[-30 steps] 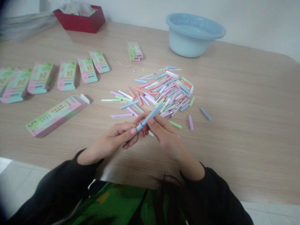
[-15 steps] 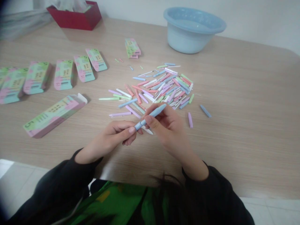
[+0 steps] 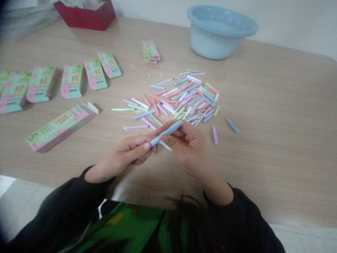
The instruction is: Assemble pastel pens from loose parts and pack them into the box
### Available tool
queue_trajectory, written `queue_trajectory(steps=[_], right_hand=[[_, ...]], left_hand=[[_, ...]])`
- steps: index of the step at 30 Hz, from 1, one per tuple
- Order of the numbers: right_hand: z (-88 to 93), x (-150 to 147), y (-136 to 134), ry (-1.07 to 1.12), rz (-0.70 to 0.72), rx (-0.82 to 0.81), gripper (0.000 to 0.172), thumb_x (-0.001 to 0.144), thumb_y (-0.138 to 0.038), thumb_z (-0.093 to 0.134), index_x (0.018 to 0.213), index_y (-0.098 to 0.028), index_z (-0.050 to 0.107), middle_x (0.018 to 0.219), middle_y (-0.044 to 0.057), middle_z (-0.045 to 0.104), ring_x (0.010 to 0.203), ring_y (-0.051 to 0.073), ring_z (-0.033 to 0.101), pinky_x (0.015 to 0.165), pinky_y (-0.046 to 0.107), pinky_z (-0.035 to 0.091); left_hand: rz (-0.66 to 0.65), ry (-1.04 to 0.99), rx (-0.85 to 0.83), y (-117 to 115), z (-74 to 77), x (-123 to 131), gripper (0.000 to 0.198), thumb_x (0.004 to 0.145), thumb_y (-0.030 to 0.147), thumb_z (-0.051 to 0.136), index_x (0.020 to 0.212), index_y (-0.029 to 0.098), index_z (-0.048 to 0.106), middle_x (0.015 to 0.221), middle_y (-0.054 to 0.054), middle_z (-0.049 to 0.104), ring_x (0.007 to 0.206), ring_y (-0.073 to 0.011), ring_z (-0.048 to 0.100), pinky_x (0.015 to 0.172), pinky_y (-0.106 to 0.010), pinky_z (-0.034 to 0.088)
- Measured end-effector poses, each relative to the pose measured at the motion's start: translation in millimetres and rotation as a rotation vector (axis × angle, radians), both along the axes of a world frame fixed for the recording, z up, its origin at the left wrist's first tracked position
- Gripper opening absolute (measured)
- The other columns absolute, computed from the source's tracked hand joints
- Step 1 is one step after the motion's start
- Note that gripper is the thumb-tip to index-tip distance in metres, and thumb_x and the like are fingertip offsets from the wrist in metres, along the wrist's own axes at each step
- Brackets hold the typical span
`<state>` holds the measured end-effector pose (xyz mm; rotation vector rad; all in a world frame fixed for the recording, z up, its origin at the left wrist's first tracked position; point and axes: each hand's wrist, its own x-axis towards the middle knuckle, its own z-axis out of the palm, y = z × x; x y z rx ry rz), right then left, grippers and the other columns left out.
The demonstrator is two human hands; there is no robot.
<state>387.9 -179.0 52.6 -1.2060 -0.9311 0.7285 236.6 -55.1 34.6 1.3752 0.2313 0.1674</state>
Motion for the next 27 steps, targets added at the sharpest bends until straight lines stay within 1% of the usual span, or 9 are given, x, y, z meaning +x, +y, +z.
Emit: queue_trajectory(steps=[3, 5, 10, 13, 16, 18, 23, 25, 27], right_hand=[[-2.5, -3.9, 3.7, 0.050, 0.015, 0.038, 0.009, 0.088, -0.029, 0.079, 0.094, -0.026, 0.074, 0.085, -0.002, 0.081, 0.066, 0.016, 0.074, 0.066, 0.033, 0.062], [-3.5, -6.5, 4.5, 0.073, -0.017, 0.053, 0.007, 0.087, -0.027, 0.080, 0.092, -0.027, 0.075, 0.084, -0.003, 0.081, 0.066, 0.016, 0.074, 0.067, 0.032, 0.062], [-3.5, -9.0, 1.8, 0.028, -0.125, 0.021, 0.016, 0.079, -0.018, 0.085, 0.087, -0.029, 0.077, 0.087, -0.003, 0.082, 0.079, 0.017, 0.078, 0.072, 0.029, 0.063], [-4.1, -7.6, 1.4, -0.020, -0.129, -0.006, 0.016, 0.077, -0.019, 0.087, 0.086, -0.028, 0.078, 0.085, -0.002, 0.082, 0.076, 0.018, 0.078, 0.068, 0.029, 0.062], [-6.2, -4.3, 2.3, -0.017, -0.096, -0.012, 0.013, 0.079, -0.023, 0.087, 0.088, -0.026, 0.078, 0.083, -0.002, 0.082, 0.071, 0.017, 0.076, 0.068, 0.030, 0.062], [-7.3, -2.2, 2.3, -0.020, -0.084, -0.022, 0.013, 0.079, -0.023, 0.087, 0.088, -0.026, 0.078, 0.083, -0.002, 0.081, 0.072, 0.016, 0.076, 0.070, 0.028, 0.061], [-8.2, -1.5, 0.5, -0.032, -0.072, -0.037, 0.016, 0.079, -0.020, 0.087, 0.089, -0.028, 0.079, 0.085, -0.004, 0.081, 0.073, 0.013, 0.074, 0.069, 0.025, 0.058], [-9.5, -2.2, 0.6, -0.048, -0.066, -0.045, 0.016, 0.079, -0.020, 0.086, 0.091, -0.028, 0.079, 0.083, -0.004, 0.081, 0.071, 0.014, 0.074, 0.065, 0.025, 0.058], [-11.1, -2.6, 1.6, -0.043, -0.038, -0.040, 0.015, 0.081, -0.021, 0.085, 0.093, -0.028, 0.079, 0.080, -0.004, 0.080, 0.070, 0.015, 0.074, 0.066, 0.027, 0.058]], left_hand=[[0.021, -0.022, -0.093, 0.5, -0.9, -1.2, 0.038, 0.103, 0.045, 0.050, 0.091, 0.013, 0.069, 0.058, 0.007, 0.037, 0.051, -0.0095, 0.028, 0.049, -0.027, 0.021], [0.078, -0.052, -0.061, 0.9, -1.3, -1.3, 0.041, 0.103, 0.045, 0.049, 0.090, 0.013, 0.071, 0.058, 0.006, 0.038, 0.052, -0.0099, 0.029, 0.050, -0.027, 0.022], [0.235, -0.117, 0.056, 3.5, -1.8, 0.8, 0.021, 0.089, 0.036, 0.075, 0.084, 0.016, 0.071, 0.072, 0.001, 0.058, 0.071, -0.0135, 0.051, 0.065, -0.026, 0.038], [0.149, -0.095, -0.016, 5.7, -3.1, 0.8, 0.021, 0.088, 0.036, 0.076, 0.096, 0.017, 0.070, 0.081, 0.001, 0.061, 0.066, -0.0102, 0.049, 0.059, -0.022, 0.036], [0.024, 0.005, -0.080, 7.4, -4.9, -0.5, 0.039, 0.100, 0.048, 0.055, 0.093, 0.013, 0.072, 0.074, 0.000, 0.059, 0.054, -0.0077, 0.039, 0.048, -0.022, 0.027], [0.015, 0.019, -0.080, 8.1, -5.1, -1.1, 0.046, 0.103, 0.047, 0.049, 0.087, 0.011, 0.073, 0.067, 0.000, 0.055, 0.051, -0.0073, 0.036, 0.046, -0.022, 0.025], [0.049, 0.030, -0.037, 8.0, -0.1, -1.4, 0.024, 0.092, 0.038, 0.071, 0.090, 0.014, 0.070, 0.071, 0.002, 0.055, 0.060, -0.0088, 0.049, 0.050, -0.019, 0.037], [-0.007, 0.060, -0.096, 7.3, 1.4, -1.1, 0.026, 0.093, 0.042, 0.068, 0.098, 0.016, 0.068, 0.083, -0.001, 0.064, 0.061, -0.0100, 0.054, 0.049, -0.020, 0.040], [-0.081, 0.046, -0.170, 6.9, 0.9, -0.5, 0.036, 0.100, 0.048, 0.053, 0.100, 0.015, 0.068, 0.085, -0.004, 0.069, 0.050, -0.0080, 0.046, 0.044, -0.022, 0.031]])
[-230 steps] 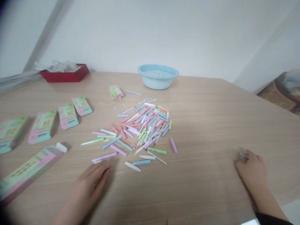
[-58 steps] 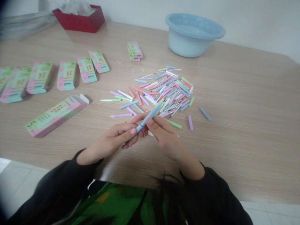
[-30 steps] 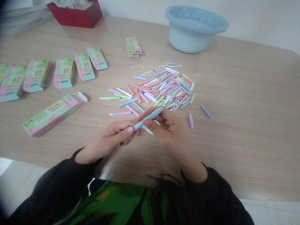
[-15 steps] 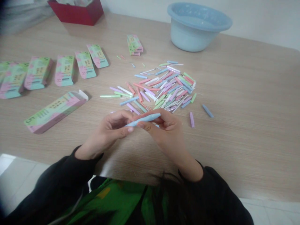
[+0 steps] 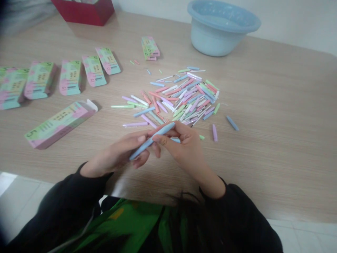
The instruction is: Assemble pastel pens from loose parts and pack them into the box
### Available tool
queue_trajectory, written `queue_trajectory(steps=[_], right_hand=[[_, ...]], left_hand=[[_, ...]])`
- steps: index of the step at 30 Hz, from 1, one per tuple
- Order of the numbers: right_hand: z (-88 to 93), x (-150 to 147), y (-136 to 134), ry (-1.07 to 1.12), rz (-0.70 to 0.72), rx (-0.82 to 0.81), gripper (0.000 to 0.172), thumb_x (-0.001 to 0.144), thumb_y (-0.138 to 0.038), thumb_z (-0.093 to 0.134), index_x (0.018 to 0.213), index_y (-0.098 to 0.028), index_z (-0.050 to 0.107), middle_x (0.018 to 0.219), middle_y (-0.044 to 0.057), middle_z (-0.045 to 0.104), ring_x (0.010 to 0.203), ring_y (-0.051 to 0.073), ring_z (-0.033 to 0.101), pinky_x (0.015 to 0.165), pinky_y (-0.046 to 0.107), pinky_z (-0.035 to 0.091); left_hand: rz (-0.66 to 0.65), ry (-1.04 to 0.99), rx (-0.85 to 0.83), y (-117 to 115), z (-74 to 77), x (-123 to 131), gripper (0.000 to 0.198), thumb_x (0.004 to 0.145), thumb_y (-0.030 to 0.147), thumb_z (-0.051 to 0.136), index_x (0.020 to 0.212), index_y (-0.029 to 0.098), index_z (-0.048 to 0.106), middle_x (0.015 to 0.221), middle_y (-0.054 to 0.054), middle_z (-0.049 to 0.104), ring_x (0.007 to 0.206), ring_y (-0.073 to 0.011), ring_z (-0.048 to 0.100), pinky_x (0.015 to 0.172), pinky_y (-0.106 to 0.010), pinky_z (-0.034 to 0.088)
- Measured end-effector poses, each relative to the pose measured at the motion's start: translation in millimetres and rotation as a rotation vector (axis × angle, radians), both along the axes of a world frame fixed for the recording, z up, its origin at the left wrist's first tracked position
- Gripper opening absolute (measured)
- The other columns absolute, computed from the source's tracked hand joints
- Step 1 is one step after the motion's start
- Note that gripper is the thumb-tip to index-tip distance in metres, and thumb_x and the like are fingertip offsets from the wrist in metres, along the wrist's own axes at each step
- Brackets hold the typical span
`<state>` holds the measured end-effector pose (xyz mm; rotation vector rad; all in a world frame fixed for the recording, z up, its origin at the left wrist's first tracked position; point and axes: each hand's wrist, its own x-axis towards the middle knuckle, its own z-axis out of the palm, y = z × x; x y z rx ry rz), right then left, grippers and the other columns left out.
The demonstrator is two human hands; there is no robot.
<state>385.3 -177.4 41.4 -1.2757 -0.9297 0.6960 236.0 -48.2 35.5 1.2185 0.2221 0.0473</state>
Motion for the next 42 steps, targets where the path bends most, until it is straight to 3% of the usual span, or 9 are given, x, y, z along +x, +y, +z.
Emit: queue_trajectory(steps=[3, 10, 18, 25, 30, 33, 35, 38, 42], right_hand=[[-1.2, 0.1, 1.4, 0.039, 0.042, 0.015, 0.012, 0.084, -0.024, 0.083, 0.094, -0.027, 0.079, 0.079, -0.003, 0.080, 0.070, 0.016, 0.075, 0.068, 0.029, 0.060], [-2.2, 0.1, -0.4, 0.011, -0.024, -0.041, 0.015, 0.078, -0.023, 0.087, 0.089, -0.026, 0.077, 0.082, -0.002, 0.080, 0.071, 0.015, 0.073, 0.065, 0.027, 0.058], [-2.0, 1.7, 3.6, 0.098, 0.104, -0.019, 0.013, 0.083, -0.028, 0.083, 0.090, -0.023, 0.074, 0.080, -0.001, 0.080, 0.072, 0.015, 0.075, 0.072, 0.028, 0.062], [-0.3, -1.0, 7.3, 0.149, 0.195, -0.040, 0.020, 0.084, -0.040, 0.081, 0.085, -0.022, 0.073, 0.076, 0.000, 0.079, 0.061, 0.014, 0.073, 0.063, 0.029, 0.063], [-5.0, -1.6, 2.4, 0.194, 0.100, 0.004, 0.012, 0.088, -0.034, 0.079, 0.090, -0.023, 0.073, 0.074, -0.001, 0.077, 0.060, 0.015, 0.072, 0.062, 0.031, 0.062], [-5.6, -0.5, -0.3, 0.239, 0.142, 0.048, 0.004, 0.092, -0.028, 0.075, 0.093, -0.024, 0.073, 0.075, -0.002, 0.078, 0.060, 0.015, 0.072, 0.062, 0.032, 0.062], [-5.1, 0.2, 0.0, 0.263, 0.157, 0.082, 0.004, 0.091, -0.025, 0.076, 0.094, -0.025, 0.073, 0.079, -0.002, 0.079, 0.061, 0.016, 0.073, 0.065, 0.033, 0.063], [-4.0, 1.1, 2.8, 0.295, 0.128, 0.101, 0.010, 0.086, -0.024, 0.080, 0.094, -0.025, 0.074, 0.087, -0.001, 0.081, 0.061, 0.015, 0.073, 0.067, 0.036, 0.064], [-3.0, 0.5, 6.1, 0.319, 0.068, 0.045, 0.014, 0.081, -0.031, 0.085, 0.089, -0.025, 0.075, 0.086, 0.000, 0.082, 0.059, 0.016, 0.072, 0.069, 0.038, 0.065]], left_hand=[[0.020, -0.025, 0.035, 0.9, -2.9, 1.0, 0.045, 0.102, 0.044, 0.044, 0.085, 0.012, 0.070, 0.069, -0.003, 0.065, 0.046, -0.0073, 0.033, 0.046, -0.026, 0.021], [0.218, -0.013, 0.103, 2.5, -1.4, 1.6, 0.023, 0.081, 0.034, 0.082, 0.083, 0.015, 0.069, 0.070, 0.003, 0.056, 0.063, -0.0097, 0.046, 0.057, -0.023, 0.033], [0.182, 0.009, -0.095, -1.1, -1.4, 0.0, 0.020, 0.084, 0.029, 0.070, 0.096, 0.014, 0.063, 0.083, -0.002, 0.063, 0.060, -0.0088, 0.047, 0.053, -0.022, 0.035], [0.207, -0.069, 0.004, -5.3, -1.8, 3.4, 0.027, 0.089, 0.035, 0.074, 0.091, 0.017, 0.054, 0.076, 0.001, 0.061, 0.063, -0.0104, 0.048, 0.056, -0.023, 0.035], [0.041, 0.087, 0.180, -5.4, -4.8, 4.6, 0.039, 0.094, 0.056, 0.062, 0.091, 0.018, 0.058, 0.084, -0.001, 0.062, 0.064, -0.0116, 0.055, 0.055, -0.024, 0.047], [-0.110, 0.160, 0.102, -4.1, -3.6, 1.9, 0.052, 0.100, 0.063, 0.044, 0.085, 0.017, 0.059, 0.065, 0.000, 0.060, 0.047, -0.0096, 0.047, 0.040, -0.021, 0.035], [-0.131, 0.135, -0.036, -2.2, -1.2, 0.2, 0.051, 0.103, 0.057, 0.040, 0.078, 0.016, 0.059, 0.050, 0.006, 0.043, 0.038, -0.0070, 0.031, 0.036, -0.021, 0.021], [-0.062, 0.076, -0.179, 0.3, 1.2, -0.8, 0.038, 0.100, 0.044, 0.048, 0.080, 0.014, 0.060, 0.050, 0.009, 0.030, 0.042, -0.0064, 0.018, 0.039, -0.022, 0.012], [0.096, -0.030, 0.002, -0.9, -1.4, 0.3, 0.033, 0.098, 0.042, 0.059, 0.083, 0.013, 0.063, 0.053, 0.008, 0.033, 0.047, -0.0077, 0.021, 0.045, -0.025, 0.014]])
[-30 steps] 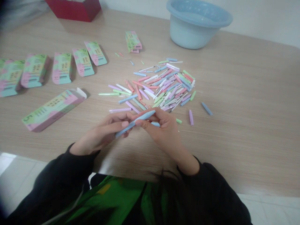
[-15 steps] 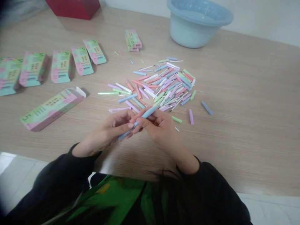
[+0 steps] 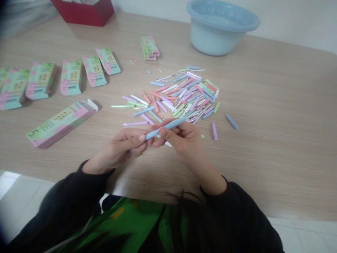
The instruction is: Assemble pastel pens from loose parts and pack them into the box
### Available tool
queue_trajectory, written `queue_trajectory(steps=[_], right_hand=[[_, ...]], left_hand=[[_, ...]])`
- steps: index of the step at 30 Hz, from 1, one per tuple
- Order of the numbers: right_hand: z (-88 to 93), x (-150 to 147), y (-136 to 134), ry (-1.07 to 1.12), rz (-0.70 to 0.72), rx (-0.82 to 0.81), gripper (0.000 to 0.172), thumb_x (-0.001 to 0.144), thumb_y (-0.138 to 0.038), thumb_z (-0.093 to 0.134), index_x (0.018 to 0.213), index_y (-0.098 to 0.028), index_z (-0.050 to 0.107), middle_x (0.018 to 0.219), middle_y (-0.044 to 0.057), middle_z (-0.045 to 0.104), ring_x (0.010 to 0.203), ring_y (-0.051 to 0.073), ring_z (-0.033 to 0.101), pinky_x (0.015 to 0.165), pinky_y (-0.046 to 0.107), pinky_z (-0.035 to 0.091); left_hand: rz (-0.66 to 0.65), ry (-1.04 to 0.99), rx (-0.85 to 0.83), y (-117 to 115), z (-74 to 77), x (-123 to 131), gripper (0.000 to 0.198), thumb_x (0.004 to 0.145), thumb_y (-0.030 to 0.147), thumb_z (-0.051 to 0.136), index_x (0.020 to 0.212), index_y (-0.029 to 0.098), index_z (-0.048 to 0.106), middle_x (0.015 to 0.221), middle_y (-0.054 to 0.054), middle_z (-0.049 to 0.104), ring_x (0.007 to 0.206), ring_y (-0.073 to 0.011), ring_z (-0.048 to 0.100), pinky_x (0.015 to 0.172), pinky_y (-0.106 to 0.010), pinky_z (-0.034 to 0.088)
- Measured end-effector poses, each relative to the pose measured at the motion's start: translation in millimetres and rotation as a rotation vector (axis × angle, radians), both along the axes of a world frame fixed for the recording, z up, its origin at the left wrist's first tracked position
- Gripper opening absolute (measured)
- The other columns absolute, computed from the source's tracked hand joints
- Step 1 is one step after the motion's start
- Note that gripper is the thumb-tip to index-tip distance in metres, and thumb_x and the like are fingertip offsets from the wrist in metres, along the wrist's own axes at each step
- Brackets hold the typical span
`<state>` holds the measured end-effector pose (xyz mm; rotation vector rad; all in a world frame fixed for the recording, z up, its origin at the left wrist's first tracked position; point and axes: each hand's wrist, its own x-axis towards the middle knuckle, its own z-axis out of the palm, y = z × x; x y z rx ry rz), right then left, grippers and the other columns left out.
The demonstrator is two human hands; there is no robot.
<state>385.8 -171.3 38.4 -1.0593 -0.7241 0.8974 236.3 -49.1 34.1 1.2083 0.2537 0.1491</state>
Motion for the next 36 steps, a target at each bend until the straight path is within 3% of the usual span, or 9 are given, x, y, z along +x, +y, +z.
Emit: queue_trajectory(steps=[4, 8, 12, 15, 21, 26, 29, 32, 36], right_hand=[[0.1, -4.3, -0.1, 0.009, -0.036, 0.009, 0.014, 0.083, -0.032, 0.084, 0.092, -0.026, 0.075, 0.088, -0.001, 0.082, 0.058, 0.014, 0.070, 0.067, 0.034, 0.064], [1.1, -11.1, -1.9, -0.027, -0.045, -0.031, 0.014, 0.085, -0.035, 0.081, 0.092, -0.026, 0.074, 0.087, -0.001, 0.082, 0.044, 0.009, 0.061, 0.049, 0.026, 0.055], [2.8, -15.0, -2.7, -0.037, -0.026, -0.070, 0.017, 0.087, -0.039, 0.078, 0.094, -0.026, 0.072, 0.089, -0.001, 0.082, 0.035, 0.007, 0.053, 0.037, 0.023, 0.044], [5.7, -12.5, -1.8, -0.017, 0.040, -0.066, 0.014, 0.086, -0.038, 0.080, 0.092, -0.026, 0.074, 0.090, -0.001, 0.081, 0.038, 0.007, 0.055, 0.037, 0.022, 0.046], [20.5, -1.3, 5.9, -0.254, 0.094, -0.054, 0.006, 0.083, -0.031, 0.083, 0.089, -0.029, 0.082, 0.073, -0.002, 0.071, 0.058, 0.010, 0.060, 0.051, 0.024, 0.050], [32.5, -0.1, 12.0, -0.375, 0.157, -0.106, 0.014, 0.077, -0.038, 0.087, 0.080, -0.025, 0.082, 0.066, -0.002, 0.065, 0.060, 0.011, 0.056, 0.056, 0.026, 0.050], [35.6, 0.2, 10.8, -0.362, 0.185, -0.107, 0.021, 0.076, -0.041, 0.088, 0.090, -0.027, 0.082, 0.072, -0.002, 0.070, 0.065, 0.013, 0.061, 0.061, 0.027, 0.054], [35.1, 1.4, 7.1, -0.334, 0.151, -0.086, 0.029, 0.084, -0.047, 0.080, 0.106, -0.029, 0.078, 0.072, -0.002, 0.068, 0.064, 0.013, 0.061, 0.058, 0.026, 0.052], [29.7, -0.9, 4.4, -0.321, 0.054, -0.046, 0.018, 0.094, -0.043, 0.072, 0.092, -0.025, 0.078, 0.065, -0.003, 0.063, 0.058, 0.010, 0.057, 0.054, 0.024, 0.048]], left_hand=[[0.085, -0.075, 0.264, -2.3, -0.7, -0.6, 0.035, 0.101, 0.043, 0.055, 0.083, 0.015, 0.063, 0.058, 0.007, 0.035, 0.053, -0.0099, 0.027, 0.051, -0.027, 0.020], [0.151, -0.071, 0.535, -3.0, 5.3, -4.7, 0.033, 0.102, 0.041, 0.052, 0.082, 0.017, 0.063, 0.063, 0.004, 0.040, 0.061, -0.0133, 0.038, 0.060, -0.028, 0.031], [0.202, -0.086, 0.640, -4.4, 9.8, -7.9, 0.033, 0.102, 0.042, 0.051, 0.086, 0.018, 0.066, 0.069, 0.000, 0.052, 0.068, -0.0170, 0.047, 0.066, -0.030, 0.038], [0.203, -0.076, 0.575, -4.1, 10.6, -9.2, 0.035, 0.101, 0.044, 0.053, 0.081, 0.017, 0.065, 0.071, -0.001, 0.054, 0.068, -0.0168, 0.046, 0.066, -0.031, 0.037], [0.002, -0.135, 0.234, 0.1, 12.2, -11.5, 0.034, 0.103, 0.042, 0.049, 0.095, 0.014, 0.067, 0.064, 0.005, 0.040, 0.055, -0.0110, 0.028, 0.052, -0.028, 0.024], [0.013, -0.141, 0.200, -4.5, 11.5, -9.7, 0.030, 0.102, 0.042, 0.053, 0.107, 0.016, 0.067, 0.063, 0.007, 0.032, 0.055, -0.0111, 0.028, 0.051, -0.026, 0.023], [0.054, -0.152, 0.180, -7.0, 9.1, -7.3, 0.027, 0.102, 0.041, 0.055, 0.101, 0.016, 0.066, 0.062, 0.008, 0.031, 0.054, -0.0105, 0.027, 0.051, -0.027, 0.023], [0.044, -0.172, 0.175, -6.1, 8.1, -6.5, 0.029, 0.104, 0.039, 0.052, 0.089, 0.016, 0.063, 0.060, 0.008, 0.034, 0.052, -0.0098, 0.028, 0.051, -0.027, 0.022], [0.018, -0.186, 0.164, -5.2, 8.7, -6.1, 0.028, 0.105, 0.036, 0.050, 0.092, 0.016, 0.064, 0.060, 0.007, 0.036, 0.053, -0.0096, 0.029, 0.051, -0.027, 0.023]])
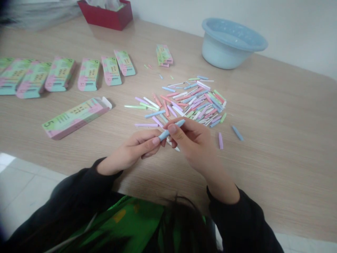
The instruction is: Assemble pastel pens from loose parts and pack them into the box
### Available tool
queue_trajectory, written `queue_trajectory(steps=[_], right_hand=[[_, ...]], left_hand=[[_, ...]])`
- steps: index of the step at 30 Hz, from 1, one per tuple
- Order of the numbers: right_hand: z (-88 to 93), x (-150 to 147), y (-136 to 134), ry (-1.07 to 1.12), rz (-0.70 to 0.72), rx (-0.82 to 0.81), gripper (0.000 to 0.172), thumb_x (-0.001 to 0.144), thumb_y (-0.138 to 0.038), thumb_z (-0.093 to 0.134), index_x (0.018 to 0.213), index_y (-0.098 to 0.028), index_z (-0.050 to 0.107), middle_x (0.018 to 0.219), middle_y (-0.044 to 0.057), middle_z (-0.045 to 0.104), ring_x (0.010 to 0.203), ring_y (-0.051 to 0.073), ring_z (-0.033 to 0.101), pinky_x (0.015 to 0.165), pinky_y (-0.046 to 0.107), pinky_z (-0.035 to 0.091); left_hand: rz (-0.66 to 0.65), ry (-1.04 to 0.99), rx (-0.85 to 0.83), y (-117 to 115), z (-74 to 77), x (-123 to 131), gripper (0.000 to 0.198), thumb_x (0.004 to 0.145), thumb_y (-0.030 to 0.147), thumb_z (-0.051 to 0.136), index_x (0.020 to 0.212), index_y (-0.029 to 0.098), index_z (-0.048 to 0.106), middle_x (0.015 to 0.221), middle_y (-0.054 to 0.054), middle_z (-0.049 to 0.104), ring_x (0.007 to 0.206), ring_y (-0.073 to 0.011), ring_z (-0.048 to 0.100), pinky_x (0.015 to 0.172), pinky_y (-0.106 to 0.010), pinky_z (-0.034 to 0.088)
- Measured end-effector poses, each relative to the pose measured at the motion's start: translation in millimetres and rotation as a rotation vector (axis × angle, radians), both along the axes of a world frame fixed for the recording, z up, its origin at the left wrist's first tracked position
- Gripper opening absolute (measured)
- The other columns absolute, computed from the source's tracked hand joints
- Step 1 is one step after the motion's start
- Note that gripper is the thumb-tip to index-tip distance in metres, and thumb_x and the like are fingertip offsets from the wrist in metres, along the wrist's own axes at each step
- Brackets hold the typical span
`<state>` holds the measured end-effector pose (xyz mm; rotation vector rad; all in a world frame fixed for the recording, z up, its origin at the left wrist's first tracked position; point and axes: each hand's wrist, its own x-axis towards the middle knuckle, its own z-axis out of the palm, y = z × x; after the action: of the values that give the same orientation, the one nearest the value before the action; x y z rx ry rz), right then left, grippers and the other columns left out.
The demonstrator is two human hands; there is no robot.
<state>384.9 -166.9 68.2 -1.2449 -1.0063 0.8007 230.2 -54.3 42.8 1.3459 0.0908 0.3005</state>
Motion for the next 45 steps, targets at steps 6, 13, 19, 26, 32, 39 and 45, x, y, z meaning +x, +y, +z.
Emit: queue_trajectory(steps=[6, 13, 19, 26, 32, 39, 45], right_hand=[[-10.8, -9.9, 2.1, 0.046, -0.088, 0.006, 0.014, 0.090, -0.040, 0.076, 0.090, -0.025, 0.079, 0.065, -0.003, 0.064, 0.058, 0.011, 0.057, 0.055, 0.025, 0.049], [-11.7, -21.5, 0.5, 0.063, -0.116, 0.023, 0.009, 0.093, -0.033, 0.073, 0.093, -0.026, 0.079, 0.064, -0.004, 0.064, 0.057, 0.009, 0.058, 0.054, 0.023, 0.048], [-8.4, -29.9, 0.7, 0.045, -0.100, 0.003, 0.007, 0.093, -0.030, 0.074, 0.092, -0.026, 0.079, 0.063, -0.004, 0.064, 0.055, 0.009, 0.058, 0.053, 0.021, 0.049], [-13.8, -20.1, 3.0, 0.049, -0.039, 0.001, 0.006, 0.091, -0.030, 0.075, 0.092, -0.028, 0.081, 0.063, -0.004, 0.060, 0.056, 0.008, 0.052, 0.052, 0.021, 0.043], [-21.8, -15.2, 3.6, 0.090, -0.032, 0.039, 0.007, 0.092, -0.030, 0.075, 0.095, -0.028, 0.081, 0.069, -0.004, 0.063, 0.064, 0.008, 0.054, 0.059, 0.021, 0.045], [-14.2, -18.4, 5.4, 0.070, -0.024, 0.001, 0.008, 0.094, -0.028, 0.072, 0.092, -0.023, 0.077, 0.072, -0.002, 0.070, 0.064, 0.011, 0.063, 0.062, 0.024, 0.053], [-14.8, -21.5, 5.3, 0.055, -0.083, 0.008, 0.007, 0.094, -0.029, 0.072, 0.092, -0.023, 0.075, 0.076, -0.002, 0.075, 0.062, 0.012, 0.067, 0.061, 0.026, 0.056]], left_hand=[[0.082, 0.000, 0.034, -3.6, -1.0, 0.1, 0.031, 0.105, 0.037, 0.051, 0.090, 0.015, 0.066, 0.059, 0.008, 0.034, 0.052, -0.0091, 0.027, 0.051, -0.027, 0.022], [0.087, 0.027, 0.030, -3.2, -2.3, -5.7, 0.035, 0.103, 0.041, 0.052, 0.088, 0.013, 0.066, 0.059, 0.007, 0.034, 0.053, -0.0099, 0.027, 0.051, -0.028, 0.020], [0.114, 0.038, -0.003, -1.3, -6.5, -7.8, 0.038, 0.101, 0.046, 0.048, 0.082, 0.015, 0.062, 0.057, 0.007, 0.033, 0.051, -0.0111, 0.027, 0.052, -0.029, 0.020], [0.076, 0.033, -0.028, -2.9, -1.9, -6.4, 0.032, 0.101, 0.037, 0.045, 0.081, 0.016, 0.058, 0.058, 0.006, 0.033, 0.053, -0.0121, 0.027, 0.052, -0.030, 0.021], [0.052, -0.036, -0.062, -2.3, -7.9, -0.8, 0.030, 0.100, 0.036, 0.048, 0.090, 0.012, 0.063, 0.058, 0.006, 0.039, 0.050, -0.0100, 0.030, 0.048, -0.026, 0.024], [0.185, 0.034, -0.173, -0.5, -16.6, 8.3, 0.043, 0.101, 0.044, 0.036, 0.080, 0.015, 0.060, 0.054, 0.002, 0.050, 0.040, -0.0086, 0.035, 0.040, -0.022, 0.024], [0.232, 0.009, -0.344, 0.2, -23.6, 13.9, 0.039, 0.098, 0.051, 0.038, 0.084, 0.019, 0.055, 0.071, -0.003, 0.065, 0.057, -0.0142, 0.058, 0.055, -0.026, 0.046]])
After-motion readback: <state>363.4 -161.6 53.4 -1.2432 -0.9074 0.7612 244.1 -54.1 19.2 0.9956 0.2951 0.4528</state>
